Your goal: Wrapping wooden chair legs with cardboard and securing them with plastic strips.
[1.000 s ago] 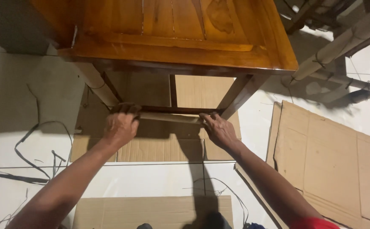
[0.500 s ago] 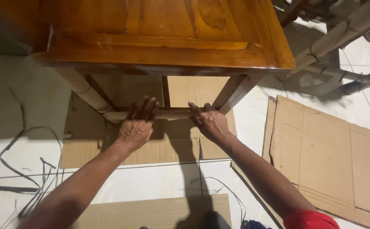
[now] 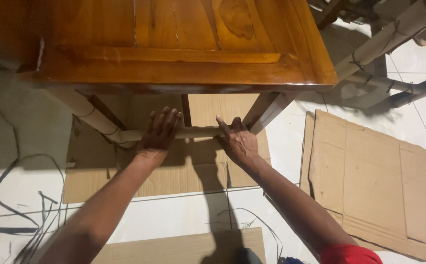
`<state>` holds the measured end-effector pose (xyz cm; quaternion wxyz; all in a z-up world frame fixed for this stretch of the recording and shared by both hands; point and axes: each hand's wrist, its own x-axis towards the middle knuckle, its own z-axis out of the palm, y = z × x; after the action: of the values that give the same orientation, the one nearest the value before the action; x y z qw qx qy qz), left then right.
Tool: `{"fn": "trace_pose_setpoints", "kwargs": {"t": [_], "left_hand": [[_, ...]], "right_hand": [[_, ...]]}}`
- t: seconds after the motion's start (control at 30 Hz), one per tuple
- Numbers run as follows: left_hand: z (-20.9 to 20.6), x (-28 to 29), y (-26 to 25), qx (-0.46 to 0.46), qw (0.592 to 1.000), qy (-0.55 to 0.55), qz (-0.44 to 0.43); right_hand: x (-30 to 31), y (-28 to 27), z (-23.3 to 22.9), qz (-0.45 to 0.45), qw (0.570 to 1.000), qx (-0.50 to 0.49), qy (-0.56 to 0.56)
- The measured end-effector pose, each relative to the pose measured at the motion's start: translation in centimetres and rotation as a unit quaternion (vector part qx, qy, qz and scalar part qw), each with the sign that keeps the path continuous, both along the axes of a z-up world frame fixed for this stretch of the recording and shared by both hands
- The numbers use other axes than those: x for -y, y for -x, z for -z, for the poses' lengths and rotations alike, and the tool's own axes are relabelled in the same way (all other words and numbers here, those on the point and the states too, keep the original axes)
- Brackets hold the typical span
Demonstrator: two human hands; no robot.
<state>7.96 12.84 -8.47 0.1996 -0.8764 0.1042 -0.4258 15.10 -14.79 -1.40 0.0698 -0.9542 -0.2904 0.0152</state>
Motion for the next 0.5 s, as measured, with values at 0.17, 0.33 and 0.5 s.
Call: {"fn": "trace_pose_setpoints", "kwargs": {"t": [0.17,0.33,0.5], "left_hand": [[1.5,-0.2,-0.3,-0.028,0.999,-0.001,-0.04],[3.5,-0.2,-0.6,-0.044,0.996,0.016,-0.075],[3.1,-0.8,-1.6,-0.021,0.999,0.02,-0.046]], "right_hand": [[-0.3,-0.4,1.9,-0.016,1.0,-0.001,0.002],[-0.4,-1.0,5.6,-0.089,0.995,0.047,-0.006],[-0.4,-1.0,4.4,-0.174,0.975,0.133,-0.037]]}}
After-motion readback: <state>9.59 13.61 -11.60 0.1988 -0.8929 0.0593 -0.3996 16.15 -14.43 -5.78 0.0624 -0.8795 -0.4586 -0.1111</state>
